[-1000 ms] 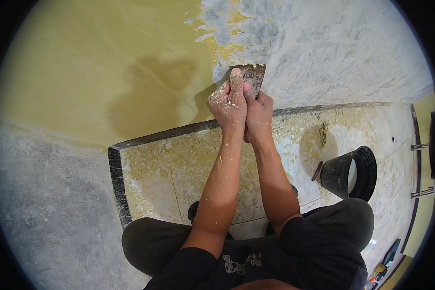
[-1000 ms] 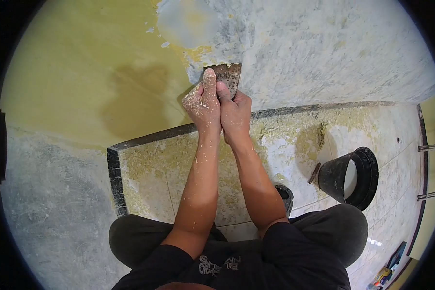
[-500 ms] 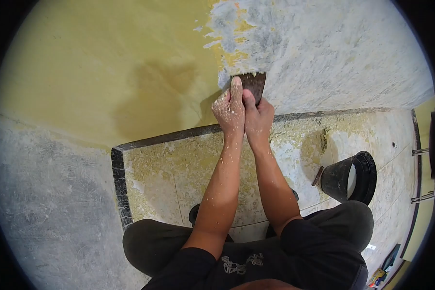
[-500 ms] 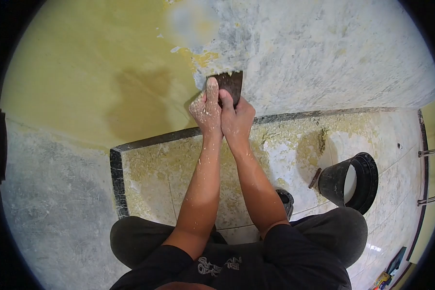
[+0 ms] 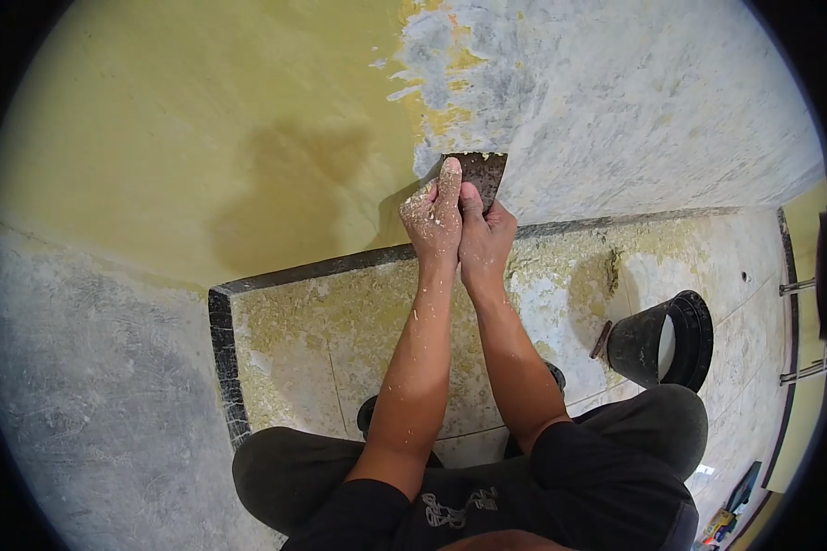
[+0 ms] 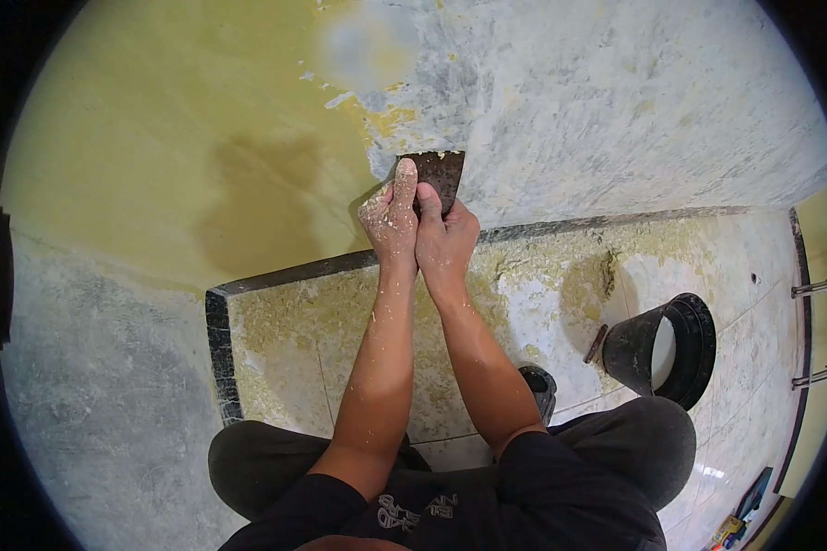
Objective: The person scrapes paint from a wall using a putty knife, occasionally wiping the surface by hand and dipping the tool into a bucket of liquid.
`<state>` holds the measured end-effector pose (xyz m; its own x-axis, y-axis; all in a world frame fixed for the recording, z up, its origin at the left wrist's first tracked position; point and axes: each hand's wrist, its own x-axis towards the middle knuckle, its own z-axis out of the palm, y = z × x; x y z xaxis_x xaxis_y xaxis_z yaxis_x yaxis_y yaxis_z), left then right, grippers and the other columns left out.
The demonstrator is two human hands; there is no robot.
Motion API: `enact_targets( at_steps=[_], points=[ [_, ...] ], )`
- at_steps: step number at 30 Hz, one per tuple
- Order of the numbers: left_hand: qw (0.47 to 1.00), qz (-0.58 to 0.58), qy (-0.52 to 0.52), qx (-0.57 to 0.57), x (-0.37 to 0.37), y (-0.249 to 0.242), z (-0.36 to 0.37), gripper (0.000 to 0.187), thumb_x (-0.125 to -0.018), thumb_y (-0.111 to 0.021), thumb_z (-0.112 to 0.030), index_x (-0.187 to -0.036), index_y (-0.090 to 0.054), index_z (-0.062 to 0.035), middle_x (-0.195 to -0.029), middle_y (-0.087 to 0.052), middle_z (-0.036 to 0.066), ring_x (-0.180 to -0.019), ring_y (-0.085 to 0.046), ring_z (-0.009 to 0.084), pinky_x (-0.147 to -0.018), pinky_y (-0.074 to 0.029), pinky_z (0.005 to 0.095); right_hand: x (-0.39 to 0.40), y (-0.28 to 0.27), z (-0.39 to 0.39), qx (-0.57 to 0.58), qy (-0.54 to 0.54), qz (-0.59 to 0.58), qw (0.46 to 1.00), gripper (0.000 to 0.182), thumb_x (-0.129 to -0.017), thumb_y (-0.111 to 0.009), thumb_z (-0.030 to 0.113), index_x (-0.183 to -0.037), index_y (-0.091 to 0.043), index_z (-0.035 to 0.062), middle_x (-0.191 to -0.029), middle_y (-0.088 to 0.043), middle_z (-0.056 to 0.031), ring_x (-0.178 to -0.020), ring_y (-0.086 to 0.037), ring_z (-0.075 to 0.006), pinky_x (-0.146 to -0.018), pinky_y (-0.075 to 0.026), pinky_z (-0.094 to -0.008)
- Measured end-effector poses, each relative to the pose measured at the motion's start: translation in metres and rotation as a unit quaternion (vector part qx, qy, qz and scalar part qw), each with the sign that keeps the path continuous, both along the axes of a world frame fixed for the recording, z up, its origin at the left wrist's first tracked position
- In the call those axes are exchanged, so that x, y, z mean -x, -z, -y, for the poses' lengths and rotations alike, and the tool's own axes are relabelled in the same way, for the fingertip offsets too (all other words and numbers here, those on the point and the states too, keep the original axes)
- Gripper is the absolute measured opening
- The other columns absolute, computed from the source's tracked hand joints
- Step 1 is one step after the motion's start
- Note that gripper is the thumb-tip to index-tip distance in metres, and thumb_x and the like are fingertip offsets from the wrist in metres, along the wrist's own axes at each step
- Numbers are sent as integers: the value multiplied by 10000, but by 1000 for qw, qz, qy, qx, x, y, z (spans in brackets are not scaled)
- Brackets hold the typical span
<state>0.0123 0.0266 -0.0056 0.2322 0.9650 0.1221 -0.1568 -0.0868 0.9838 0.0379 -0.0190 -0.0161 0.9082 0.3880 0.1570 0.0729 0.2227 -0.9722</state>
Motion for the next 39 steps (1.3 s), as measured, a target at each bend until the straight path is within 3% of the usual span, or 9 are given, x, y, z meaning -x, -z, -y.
enact_targets(
  at_steps=[2,13,19,24,27,31,34,38,39],
  points=[
    [1000,7,-14,-13,-1,-8,4,499,-916,-668,-339,-637,-523,48,-515,-397,4,-565,-330,78,-486,-323,312,-2,1,0,7,-16,-27,999,368,-938,-635,299,-801,-668,-41,-676,-639,-27,-640,-495,-77,-583,-436,-276],
    [999,28,-15,-3,-2,-21,2,472,-882,-711,-345,-634,-574,33,-562,-447,-45,-584,-356,73,-510,-328,281,-4,-17,1,35,-11,-13,999,373,-941,-627,290,-773,-643,-42,-657,-595,1,-624,-457,-79,-558,-414,-281],
    [999,-14,-31,-32,2,-29,6,497,-884,-707,-347,-618,-530,34,-549,-413,-30,-578,-334,80,-506,-321,289,0,-20,4,48,-52,-126,990,371,-937,-635,286,-768,-644,-44,-664,-601,-6,-624,-460,-82,-557,-413,-276],
    [999,-19,-35,-34,-2,-29,8,508,-889,-697,-352,-628,-516,45,-541,-399,-13,-570,-328,92,-504,-321,300,-5,-25,5,52,-21,-44,997,379,-933,-642,296,-753,-647,-37,-666,-605,-13,-621,-455,-80,-549,-404,-271],
    [999,24,-42,-24,-5,-31,6,514,-896,-686,-362,-627,-520,44,-542,-399,-14,-568,-330,96,-505,-324,304,-6,-22,4,39,-31,-65,997,391,-932,-642,299,-728,-632,-34,-646,-587,-12,-614,-441,-77,-534,-388,-273],
    [998,-8,-28,-52,-7,-45,5,507,-894,-690,-365,-621,-531,32,-546,-427,-32,-569,-344,87,-504,-329,298,-7,-34,2,19,-30,-87,996,400,-932,-641,300,-704,-615,-28,-626,-563,-4,-613,-425,-73,-525,-372,-277],
    [998,39,-37,-40,-8,-46,3,507,-888,-698,-372,-633,-556,43,-543,-460,-31,-570,-369,75,-508,-349,289,-11,-44,-3,45,-26,-37,998,415,-933,-639,307,-688,-597,-25,-615,-544,6,-611,-413,-71,-517,-357,-280],
    [997,9,-56,-53,-3,-35,5,492,-886,-705,-364,-645,-578,45,-553,-466,-34,-584,-373,66,-517,-349,280,-6,-27,-1,39,-29,-22,999,393,-936,-633,304,-732,-623,-32,-633,-566,1,-618,-432,-74,-533,-380,-276],
    [997,-1,-67,-46,-2,-26,4,478,-890,-694,-371,-668,-612,45,-541,-522,23,-560,-408,69,-517,-377,291,-5,-24,-1,43,-33,-21,998,385,-937,-631,303,-754,-636,-35,-641,-578,-3,-622,-443,-75,-542,-392,-275]
  ],
)
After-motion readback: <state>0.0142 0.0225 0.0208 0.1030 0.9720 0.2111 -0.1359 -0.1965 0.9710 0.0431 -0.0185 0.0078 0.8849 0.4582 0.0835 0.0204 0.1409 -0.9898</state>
